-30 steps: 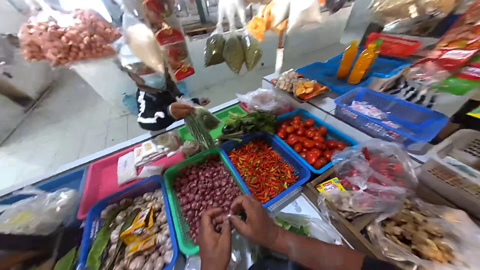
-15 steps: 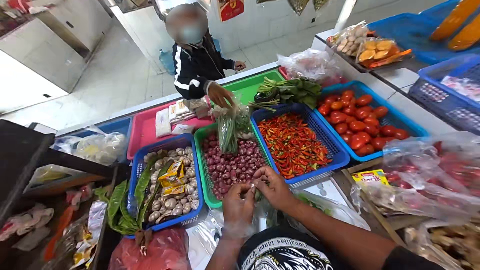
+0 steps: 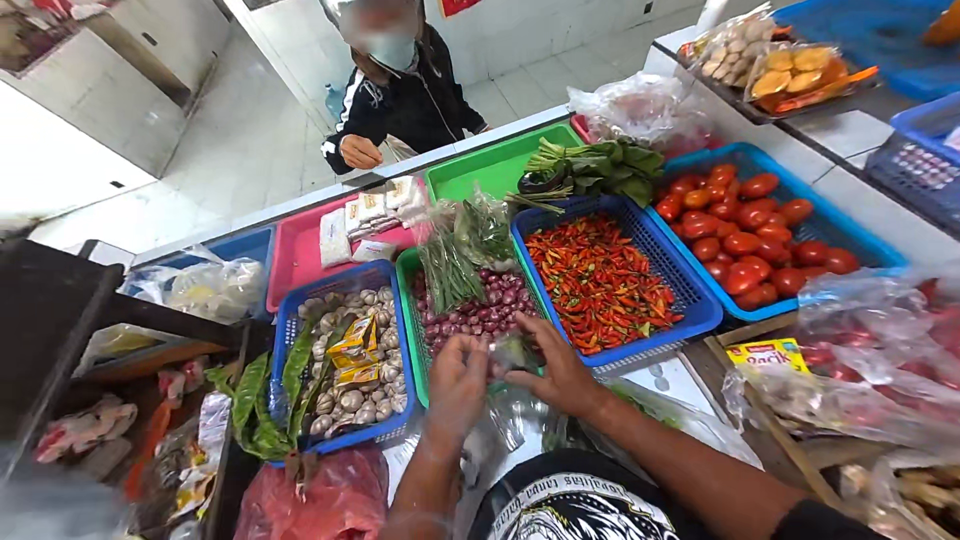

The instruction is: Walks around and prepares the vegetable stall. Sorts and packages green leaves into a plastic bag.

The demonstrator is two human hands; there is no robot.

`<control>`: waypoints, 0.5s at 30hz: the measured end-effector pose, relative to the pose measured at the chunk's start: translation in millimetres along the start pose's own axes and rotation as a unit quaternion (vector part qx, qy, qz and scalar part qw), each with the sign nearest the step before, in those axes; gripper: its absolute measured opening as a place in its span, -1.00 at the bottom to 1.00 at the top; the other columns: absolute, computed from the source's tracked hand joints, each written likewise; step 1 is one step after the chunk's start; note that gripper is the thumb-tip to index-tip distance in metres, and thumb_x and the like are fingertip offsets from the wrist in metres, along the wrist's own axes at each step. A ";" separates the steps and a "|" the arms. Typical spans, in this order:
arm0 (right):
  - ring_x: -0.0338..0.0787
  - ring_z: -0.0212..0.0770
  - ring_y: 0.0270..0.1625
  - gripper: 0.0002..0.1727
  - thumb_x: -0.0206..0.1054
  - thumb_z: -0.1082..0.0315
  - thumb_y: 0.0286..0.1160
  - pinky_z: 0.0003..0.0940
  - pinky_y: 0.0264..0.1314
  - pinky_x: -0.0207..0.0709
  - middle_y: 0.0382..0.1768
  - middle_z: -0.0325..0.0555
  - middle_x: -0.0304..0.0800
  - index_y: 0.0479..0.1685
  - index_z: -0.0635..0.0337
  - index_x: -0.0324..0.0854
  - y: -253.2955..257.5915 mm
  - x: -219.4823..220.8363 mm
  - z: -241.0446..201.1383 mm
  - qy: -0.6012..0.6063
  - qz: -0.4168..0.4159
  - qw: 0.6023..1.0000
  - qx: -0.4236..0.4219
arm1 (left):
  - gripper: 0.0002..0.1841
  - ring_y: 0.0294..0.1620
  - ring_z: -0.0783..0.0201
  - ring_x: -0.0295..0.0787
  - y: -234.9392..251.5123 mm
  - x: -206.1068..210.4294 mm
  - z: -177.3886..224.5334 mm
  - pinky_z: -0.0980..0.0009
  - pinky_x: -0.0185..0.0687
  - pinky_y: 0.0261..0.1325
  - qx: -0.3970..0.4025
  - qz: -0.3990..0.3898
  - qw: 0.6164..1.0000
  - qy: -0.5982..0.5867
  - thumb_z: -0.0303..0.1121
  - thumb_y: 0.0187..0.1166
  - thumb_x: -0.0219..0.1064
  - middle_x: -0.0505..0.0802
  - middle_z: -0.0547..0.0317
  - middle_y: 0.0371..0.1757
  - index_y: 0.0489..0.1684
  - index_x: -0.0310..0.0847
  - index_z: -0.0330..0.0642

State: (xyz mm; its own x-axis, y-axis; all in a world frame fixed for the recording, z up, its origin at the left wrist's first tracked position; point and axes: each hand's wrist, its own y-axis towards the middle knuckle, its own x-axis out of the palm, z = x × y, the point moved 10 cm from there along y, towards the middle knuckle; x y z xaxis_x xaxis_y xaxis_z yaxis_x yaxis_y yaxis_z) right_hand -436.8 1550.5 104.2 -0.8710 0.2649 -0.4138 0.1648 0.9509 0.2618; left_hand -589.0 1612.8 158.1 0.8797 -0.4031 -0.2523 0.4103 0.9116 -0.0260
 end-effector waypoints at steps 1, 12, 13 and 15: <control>0.64 -0.14 0.49 0.07 0.55 -0.26 0.31 -0.16 0.50 0.63 0.54 0.09 0.56 0.77 0.18 0.27 2.2 -4.4 4.8 0.007 0.015 1.000 0.007 | -0.77 -0.39 0.16 0.85 12.2 -2.6 2.5 0.18 0.85 -0.21 -0.013 0.000 0.999 -0.034 -0.36 0.76 0.09 0.84 0.05 -0.40 -0.23 0.58 -0.30; -0.33 0.26 0.95 0.00 -0.13 -0.59 0.51 0.65 0.76 -0.42 0.92 -0.04 -0.03 0.79 -0.11 0.34 -9.9 32.2 60.6 -0.374 -0.223 0.897 0.077 | -0.29 0.70 -0.11 0.44 43.5 -20.2 -65.4 -0.10 0.36 0.70 0.065 0.090 0.912 0.395 0.06 0.79 0.02 0.53 -0.24 0.67 0.73 0.29 -0.34; -0.33 0.24 0.96 0.01 -0.15 -0.61 0.50 0.64 0.77 -0.40 0.92 -0.04 -0.04 0.78 -0.11 0.34 -10.0 33.6 61.0 -0.375 -0.229 0.895 0.080 | -0.25 0.79 -0.24 0.26 34.8 -13.4 -83.4 -0.21 0.19 0.76 0.075 0.085 0.885 0.452 0.11 0.77 -0.01 0.45 -0.30 0.73 0.74 0.28 -0.36; -0.29 0.20 0.96 -0.01 -0.18 -0.61 0.51 0.58 0.79 -0.33 0.92 -0.09 0.00 0.76 -0.14 0.36 -10.4 35.1 61.7 -0.380 -0.225 0.894 0.069 | -0.25 0.83 -0.32 0.14 22.3 -8.3 -105.1 -0.24 0.08 0.79 0.076 0.086 0.867 0.484 0.10 0.77 -0.04 0.40 -0.32 0.75 0.72 0.31 -0.37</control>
State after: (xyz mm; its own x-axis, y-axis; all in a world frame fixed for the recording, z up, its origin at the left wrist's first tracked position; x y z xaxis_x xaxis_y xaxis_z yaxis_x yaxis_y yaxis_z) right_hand -440.6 1559.9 33.2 -0.3051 -0.1667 -0.9376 -0.0213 0.9855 -0.1683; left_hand -612.5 1645.0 58.0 0.3467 0.0627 -0.9359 0.3848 0.9004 0.2028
